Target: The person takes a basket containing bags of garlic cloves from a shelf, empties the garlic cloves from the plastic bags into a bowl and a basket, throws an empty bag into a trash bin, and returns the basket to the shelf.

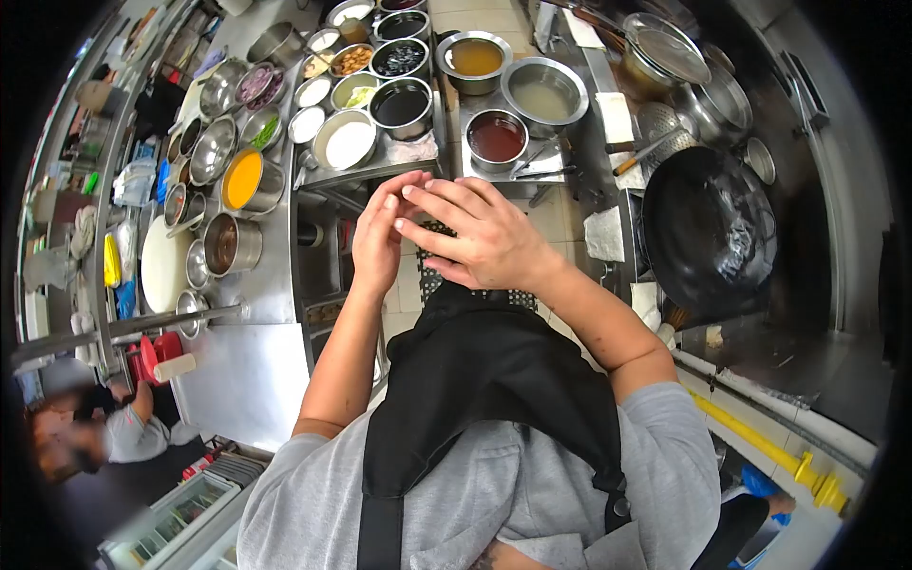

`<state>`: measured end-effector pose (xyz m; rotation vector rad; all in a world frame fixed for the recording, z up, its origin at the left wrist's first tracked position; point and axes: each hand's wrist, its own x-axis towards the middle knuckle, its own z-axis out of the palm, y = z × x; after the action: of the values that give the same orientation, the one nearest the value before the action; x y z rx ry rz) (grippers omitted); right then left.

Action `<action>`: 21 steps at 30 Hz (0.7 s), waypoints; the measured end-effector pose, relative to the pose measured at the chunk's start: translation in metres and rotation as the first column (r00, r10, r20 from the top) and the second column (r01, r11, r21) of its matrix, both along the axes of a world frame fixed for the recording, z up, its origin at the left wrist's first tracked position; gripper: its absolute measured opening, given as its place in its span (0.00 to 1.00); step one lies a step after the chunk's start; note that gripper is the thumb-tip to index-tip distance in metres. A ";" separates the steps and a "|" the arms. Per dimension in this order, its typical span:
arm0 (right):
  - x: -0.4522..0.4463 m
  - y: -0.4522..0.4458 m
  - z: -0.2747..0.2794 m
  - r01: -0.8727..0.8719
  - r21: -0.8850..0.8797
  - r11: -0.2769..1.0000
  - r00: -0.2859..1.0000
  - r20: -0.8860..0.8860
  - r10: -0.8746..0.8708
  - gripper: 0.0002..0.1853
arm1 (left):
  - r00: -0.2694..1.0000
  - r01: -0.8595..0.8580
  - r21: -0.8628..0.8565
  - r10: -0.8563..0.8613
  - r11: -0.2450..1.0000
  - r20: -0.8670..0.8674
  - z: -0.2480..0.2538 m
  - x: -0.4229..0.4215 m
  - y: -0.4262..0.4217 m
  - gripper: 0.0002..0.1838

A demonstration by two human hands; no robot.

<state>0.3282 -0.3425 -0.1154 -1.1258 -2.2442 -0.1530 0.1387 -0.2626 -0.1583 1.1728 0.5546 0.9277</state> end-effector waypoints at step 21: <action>-0.051 0.050 -0.333 0.240 -0.958 0.160 0.735 0.287 0.614 0.38 | 0.381 -0.712 -0.062 0.310 0.700 -0.871 -0.269 -0.255 -0.149 0.28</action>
<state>0.2771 -0.2925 -0.4480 -1.4242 -3.1676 1.6152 -0.1168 -0.4119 -0.4277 0.9439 1.9395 0.6531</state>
